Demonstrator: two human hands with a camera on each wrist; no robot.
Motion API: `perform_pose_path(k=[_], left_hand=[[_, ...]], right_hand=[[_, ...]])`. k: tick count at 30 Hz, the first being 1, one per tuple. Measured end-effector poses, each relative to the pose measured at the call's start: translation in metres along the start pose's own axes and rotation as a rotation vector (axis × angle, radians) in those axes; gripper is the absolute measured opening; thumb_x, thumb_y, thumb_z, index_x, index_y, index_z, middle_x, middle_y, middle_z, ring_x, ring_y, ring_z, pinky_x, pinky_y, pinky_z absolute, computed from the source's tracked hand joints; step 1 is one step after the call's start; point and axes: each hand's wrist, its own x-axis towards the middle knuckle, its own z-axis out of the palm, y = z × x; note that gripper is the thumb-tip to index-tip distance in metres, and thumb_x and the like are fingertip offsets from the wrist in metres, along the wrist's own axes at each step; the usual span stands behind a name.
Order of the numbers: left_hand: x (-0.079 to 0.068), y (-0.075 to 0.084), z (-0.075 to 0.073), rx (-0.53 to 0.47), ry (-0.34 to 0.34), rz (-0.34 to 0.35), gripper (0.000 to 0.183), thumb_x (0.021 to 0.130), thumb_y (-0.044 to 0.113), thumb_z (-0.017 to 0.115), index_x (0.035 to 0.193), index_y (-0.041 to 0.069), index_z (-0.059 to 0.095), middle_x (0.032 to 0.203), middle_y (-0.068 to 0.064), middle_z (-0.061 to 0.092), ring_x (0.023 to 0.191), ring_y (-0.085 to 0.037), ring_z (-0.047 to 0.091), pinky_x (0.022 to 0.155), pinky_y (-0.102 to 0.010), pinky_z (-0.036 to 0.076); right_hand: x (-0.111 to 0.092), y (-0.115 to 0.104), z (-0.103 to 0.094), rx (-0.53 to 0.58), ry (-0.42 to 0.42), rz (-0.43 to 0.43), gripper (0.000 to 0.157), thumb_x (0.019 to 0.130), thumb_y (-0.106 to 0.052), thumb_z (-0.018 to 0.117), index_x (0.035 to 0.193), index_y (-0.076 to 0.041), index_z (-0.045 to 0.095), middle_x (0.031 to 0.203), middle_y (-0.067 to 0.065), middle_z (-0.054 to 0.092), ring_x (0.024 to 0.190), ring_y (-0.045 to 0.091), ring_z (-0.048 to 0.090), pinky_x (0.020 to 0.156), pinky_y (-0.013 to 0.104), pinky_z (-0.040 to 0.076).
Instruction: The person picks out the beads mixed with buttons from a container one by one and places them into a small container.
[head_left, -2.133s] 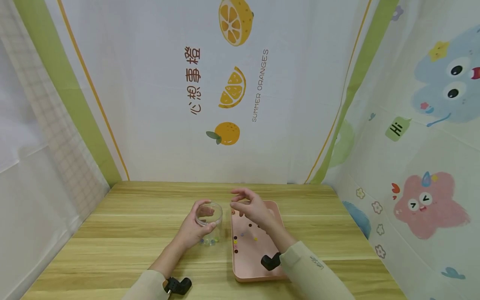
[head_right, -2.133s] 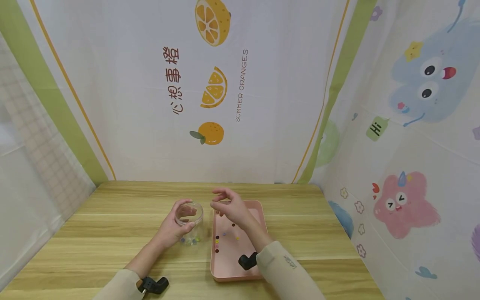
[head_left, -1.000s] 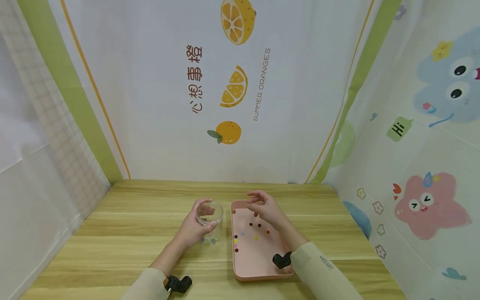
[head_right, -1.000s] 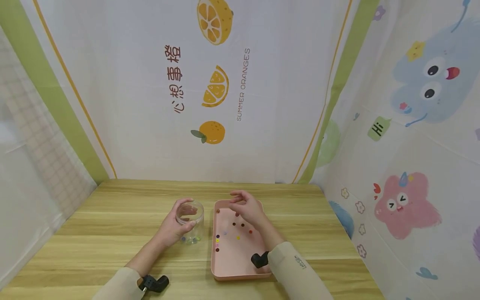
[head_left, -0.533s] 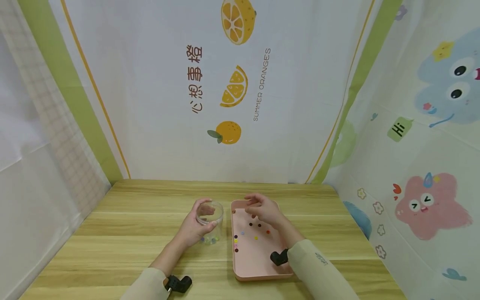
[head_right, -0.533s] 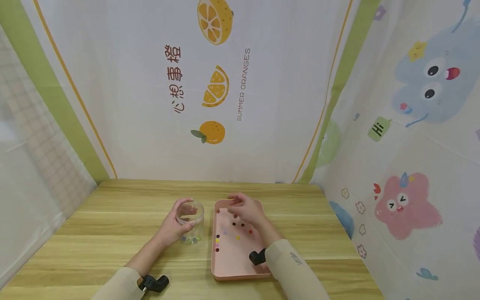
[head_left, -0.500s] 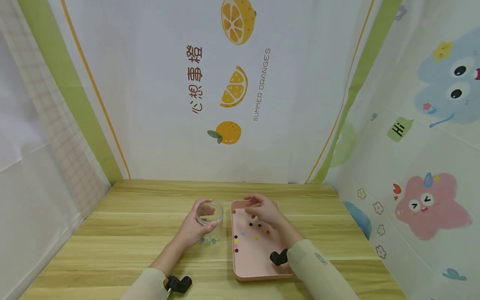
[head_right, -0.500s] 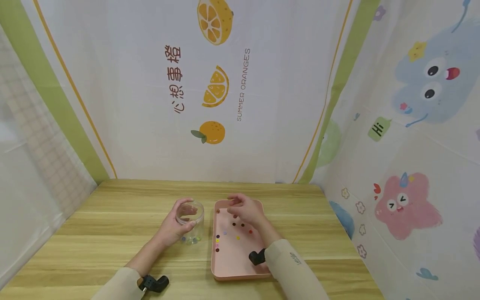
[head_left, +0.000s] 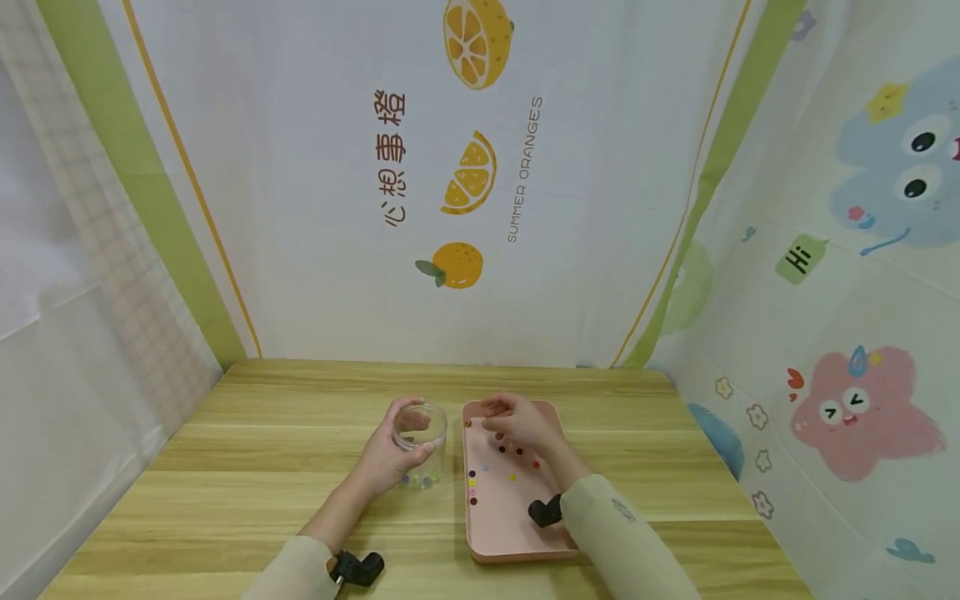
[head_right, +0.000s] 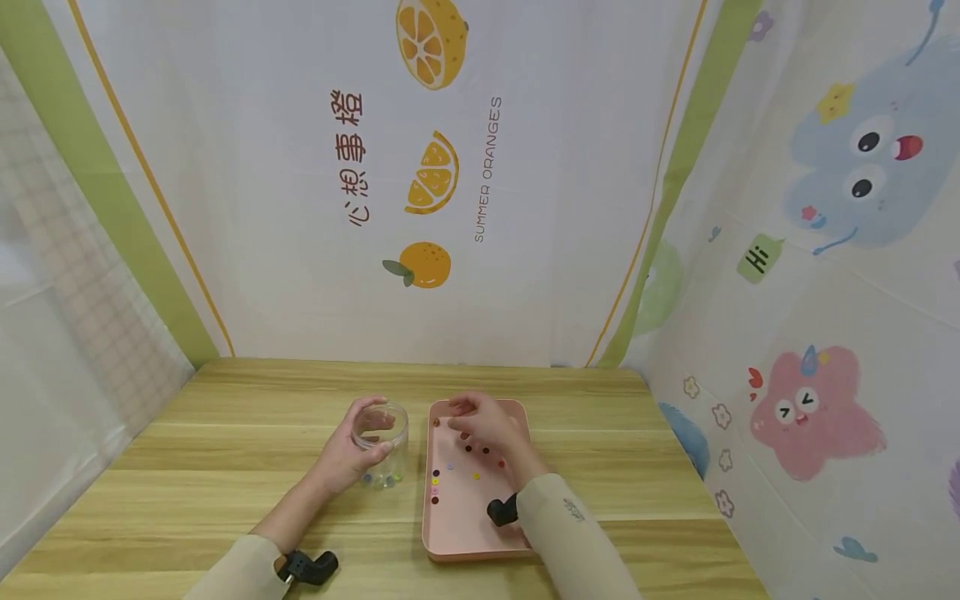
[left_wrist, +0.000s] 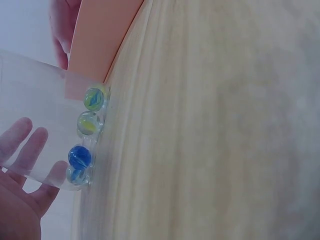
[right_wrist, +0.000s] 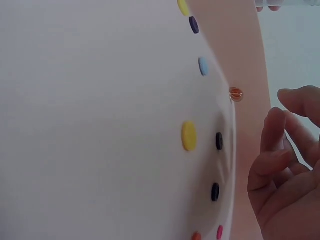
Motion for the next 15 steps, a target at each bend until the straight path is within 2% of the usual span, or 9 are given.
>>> perform_pose_path(k=[5,9,15], left_hand=[[-0.001,0.000,0.000,-0.008,-0.001,0.004,0.079,0.088,0.017,0.083,0.157,0.013,0.044,0.142,-0.027,0.065,0.134,-0.042,0.062,0.108,-0.050,0.051],[0.000,0.001,0.000,-0.011,0.001,0.009,0.080,0.088,0.016,0.083,0.158,0.011,0.043,0.141,-0.027,0.065,0.133,-0.040,0.062,0.109,-0.050,0.050],[0.000,0.001,0.000,-0.005,0.001,0.000,0.081,0.088,0.016,0.082,0.158,0.009,0.043,0.142,-0.028,0.065,0.133,-0.040,0.063,0.109,-0.050,0.050]], right_hand=[[0.007,0.003,0.007,-0.040,0.006,-0.001,0.040,0.103,-0.016,0.075,0.141,-0.004,0.068,0.127,0.016,0.072,0.088,0.021,0.072,0.072,0.031,0.060],[0.012,0.005,0.012,-0.079,0.013,-0.012,0.036,0.104,-0.015,0.074,0.137,-0.002,0.070,0.121,0.015,0.074,0.088,0.018,0.069,0.071,0.029,0.058],[0.016,0.007,0.020,-0.013,-0.001,0.040,0.027,0.106,-0.011,0.070,0.133,-0.005,0.072,0.105,0.013,0.073,0.072,0.015,0.063,0.062,0.028,0.050]])
